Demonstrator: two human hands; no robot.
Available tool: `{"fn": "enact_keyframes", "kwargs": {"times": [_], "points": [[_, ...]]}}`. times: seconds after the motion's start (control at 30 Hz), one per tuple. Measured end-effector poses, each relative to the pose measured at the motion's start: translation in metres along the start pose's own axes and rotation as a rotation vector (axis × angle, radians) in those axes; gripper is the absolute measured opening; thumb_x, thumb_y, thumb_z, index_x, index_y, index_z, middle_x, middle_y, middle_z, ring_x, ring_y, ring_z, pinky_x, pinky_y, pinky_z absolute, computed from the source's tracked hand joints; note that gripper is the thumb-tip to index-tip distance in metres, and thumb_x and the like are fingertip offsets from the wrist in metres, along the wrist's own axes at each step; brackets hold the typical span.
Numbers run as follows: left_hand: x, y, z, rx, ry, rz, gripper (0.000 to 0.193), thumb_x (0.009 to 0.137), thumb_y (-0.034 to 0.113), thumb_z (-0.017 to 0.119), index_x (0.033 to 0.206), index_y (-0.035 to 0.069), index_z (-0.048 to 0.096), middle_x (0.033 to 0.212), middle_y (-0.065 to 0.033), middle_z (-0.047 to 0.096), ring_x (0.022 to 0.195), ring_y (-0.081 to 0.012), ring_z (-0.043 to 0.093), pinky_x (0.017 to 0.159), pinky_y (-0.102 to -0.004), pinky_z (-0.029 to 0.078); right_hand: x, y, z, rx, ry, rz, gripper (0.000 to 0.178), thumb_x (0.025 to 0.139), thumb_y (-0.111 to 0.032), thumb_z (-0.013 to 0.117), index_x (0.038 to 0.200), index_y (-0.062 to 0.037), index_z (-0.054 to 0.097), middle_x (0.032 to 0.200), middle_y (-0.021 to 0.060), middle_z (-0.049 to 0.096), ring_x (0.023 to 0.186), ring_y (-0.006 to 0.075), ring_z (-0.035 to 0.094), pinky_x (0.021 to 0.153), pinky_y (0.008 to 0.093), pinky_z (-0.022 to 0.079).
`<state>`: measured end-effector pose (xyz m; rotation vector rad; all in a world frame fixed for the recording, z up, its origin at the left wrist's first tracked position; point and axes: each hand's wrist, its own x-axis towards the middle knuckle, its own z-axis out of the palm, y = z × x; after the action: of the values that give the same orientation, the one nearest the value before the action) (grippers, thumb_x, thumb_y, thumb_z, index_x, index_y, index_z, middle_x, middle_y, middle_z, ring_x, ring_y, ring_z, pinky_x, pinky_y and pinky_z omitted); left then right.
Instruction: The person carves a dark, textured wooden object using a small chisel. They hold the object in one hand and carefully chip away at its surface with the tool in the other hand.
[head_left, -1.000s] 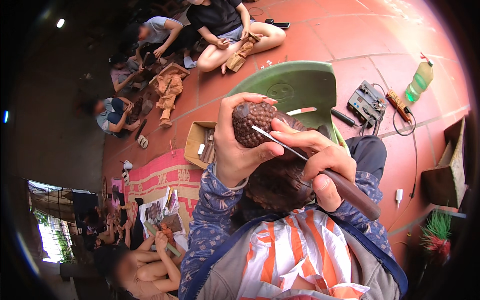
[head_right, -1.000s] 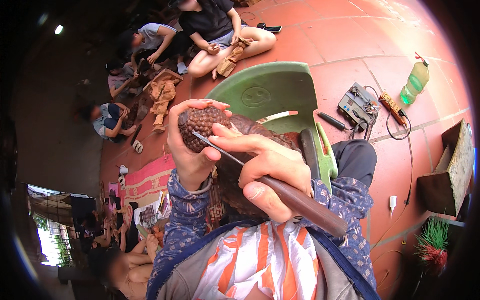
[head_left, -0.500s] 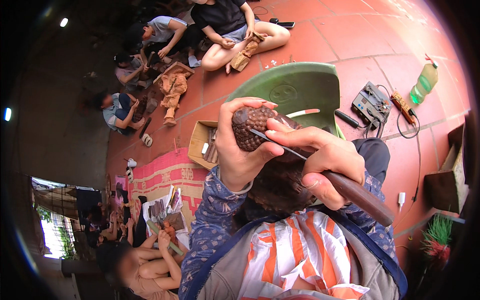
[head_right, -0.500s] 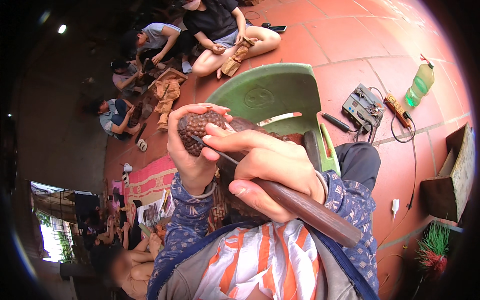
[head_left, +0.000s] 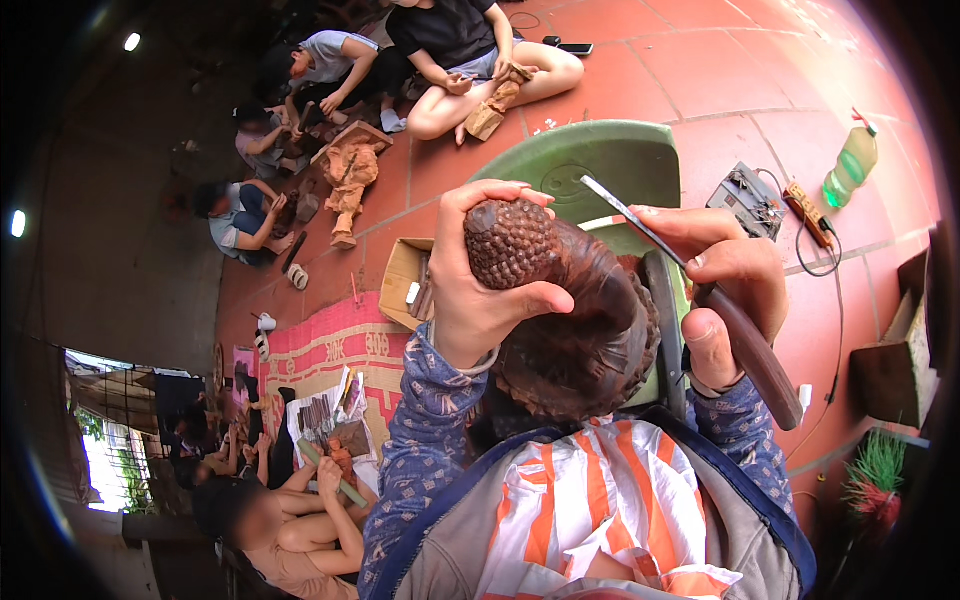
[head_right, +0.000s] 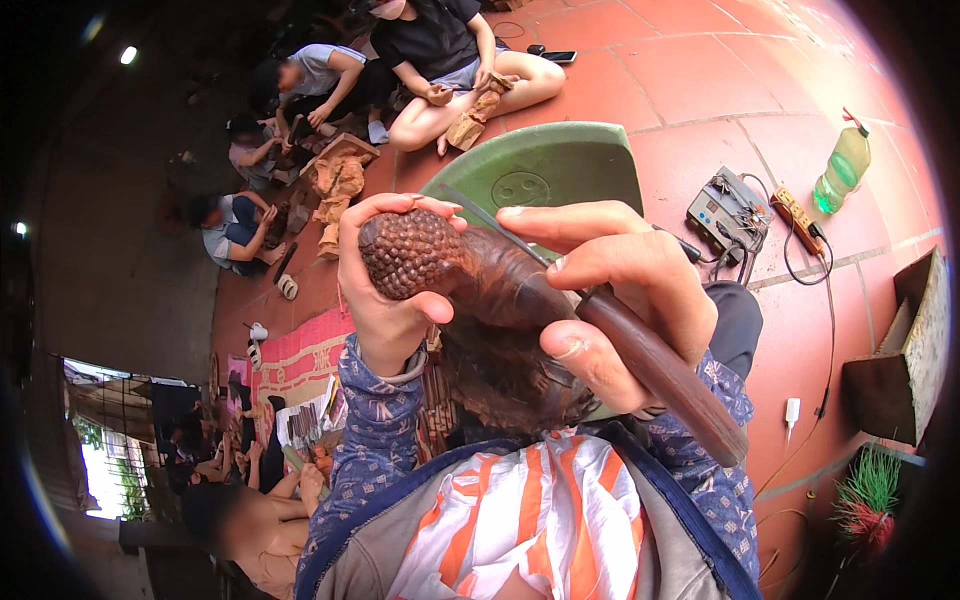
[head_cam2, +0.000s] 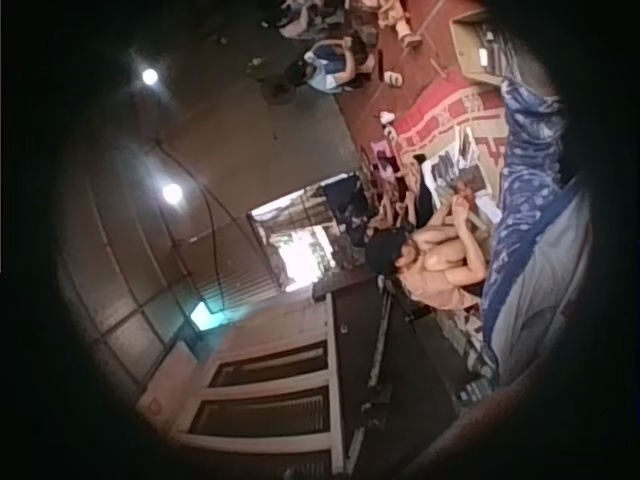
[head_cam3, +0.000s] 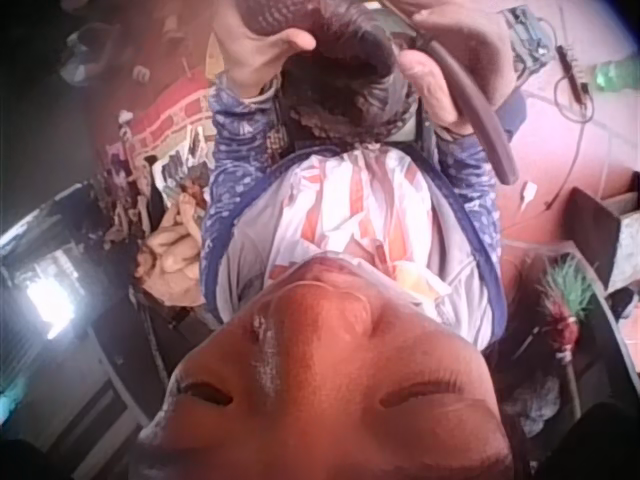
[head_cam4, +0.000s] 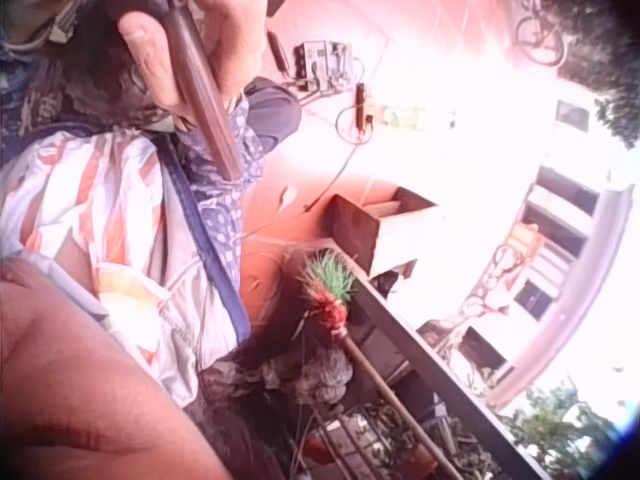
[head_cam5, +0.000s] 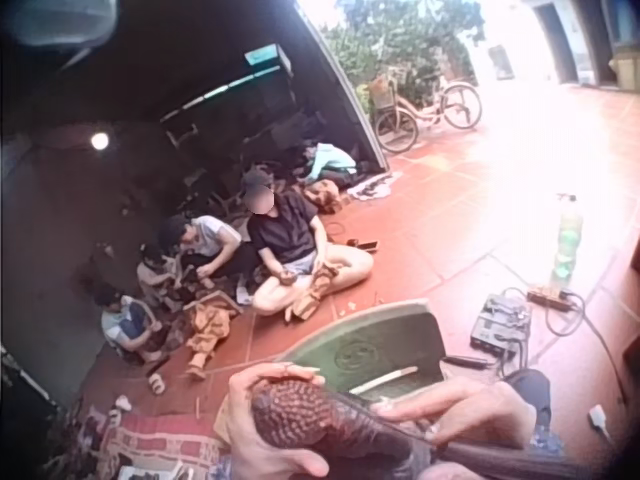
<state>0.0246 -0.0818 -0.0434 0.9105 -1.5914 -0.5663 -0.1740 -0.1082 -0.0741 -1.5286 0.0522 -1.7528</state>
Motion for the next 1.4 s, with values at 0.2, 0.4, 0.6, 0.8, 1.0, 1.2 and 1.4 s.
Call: {"fn": "enact_keyframes", "kwargs": {"times": [0.2, 0.4, 0.6, 0.8, 1.0, 1.2, 1.4], "points": [[-0.022, 0.022, -0.021, 0.551, 0.208, 0.529, 0.068, 0.065, 0.042, 0.082, 0.117, 0.007, 0.055, 0.115, -0.0101, 0.051, 0.102, -0.0236, 0.054, 0.086, -0.0360, 0.048, -0.001, -0.012, -0.013, -0.094, -0.362, 0.009, 0.023, 0.072, -0.015, 0.080, 0.079, -0.0015, 0.062, 0.099, 0.0283, 0.065, 0.086, 0.0343, 0.068, 0.081, 0.0413, 0.054], [-0.048, 0.059, -0.008, 0.678, -0.143, 0.313, 0.028, 0.063, 0.013, 0.081, 0.089, 0.013, 0.072, 0.082, -0.0009, 0.056, 0.077, -0.0185, 0.051, 0.064, -0.0308, 0.042, 0.005, -0.016, -0.016, 0.065, -0.687, -0.043, 0.020, 0.081, -0.013, 0.062, 0.093, 0.0017, 0.069, 0.109, 0.0230, 0.063, 0.088, 0.0323, 0.068, 0.078, 0.0371, 0.055], [-0.052, 0.054, 0.005, 0.539, -0.066, 0.197, 0.031, 0.059, 0.007, 0.082, 0.088, 0.009, 0.072, 0.067, 0.0002, 0.050, 0.062, -0.0165, 0.046, 0.058, -0.0284, 0.039, -0.007, -0.006, 0.016, 0.095, -0.304, 0.124, 0.018, 0.070, -0.002, 0.080, 0.079, 0.0017, 0.065, 0.081, 0.0209, 0.069, 0.074, 0.0263, 0.071, 0.068, 0.0329, 0.059], [-0.043, 0.036, -0.007, 0.448, 0.208, 0.213, 0.066, 0.052, 0.033, 0.087, 0.105, 0.006, 0.059, 0.101, -0.0069, 0.057, 0.084, -0.0161, 0.053, 0.072, -0.0275, 0.044, -0.002, -0.009, 0.015, 0.003, -0.150, 0.061, 0.019, 0.078, -0.002, 0.074, 0.085, -0.0018, 0.057, 0.087, 0.0255, 0.068, 0.080, 0.0310, 0.070, 0.072, 0.0400, 0.058], [-0.008, 0.008, 0.001, 0.163, 0.109, 0.104, 0.110, 0.052, 0.047, 0.087, 0.136, 0.003, 0.032, 0.126, -0.0126, 0.046, 0.115, -0.0209, 0.047, 0.097, -0.0327, 0.039, 0.010, 0.016, 0.029, 0.050, 0.001, -0.012, 0.019, 0.079, 0.005, 0.070, 0.087, 0.0006, 0.053, 0.094, 0.0238, 0.068, 0.090, 0.0276, 0.069, 0.077, 0.0350, 0.056], [0.000, 0.002, 0.013, -0.007, 0.106, -0.015, 0.100, 0.062, 0.050, 0.083, 0.134, 0.002, 0.034, 0.120, -0.0125, 0.052, 0.109, -0.0175, 0.052, 0.095, -0.0307, 0.042, 0.011, 0.023, 0.031, 0.140, -0.012, 0.003, 0.016, 0.083, 0.006, 0.065, 0.088, 0.0010, 0.050, 0.097, 0.0254, 0.067, 0.093, 0.0281, 0.068, 0.079, 0.0345, 0.054], [-0.001, 0.002, 0.013, -0.048, 0.094, 0.003, 0.072, 0.071, 0.035, 0.082, 0.123, 0.003, 0.044, 0.110, -0.0093, 0.058, 0.094, -0.0132, 0.058, 0.085, -0.0258, 0.048, 0.011, 0.023, 0.032, 0.080, -0.028, 0.015, 0.017, 0.082, 0.004, 0.067, 0.087, 0.0011, 0.051, 0.095, 0.0246, 0.067, 0.091, 0.0274, 0.068, 0.078, 0.0343, 0.054]]}}
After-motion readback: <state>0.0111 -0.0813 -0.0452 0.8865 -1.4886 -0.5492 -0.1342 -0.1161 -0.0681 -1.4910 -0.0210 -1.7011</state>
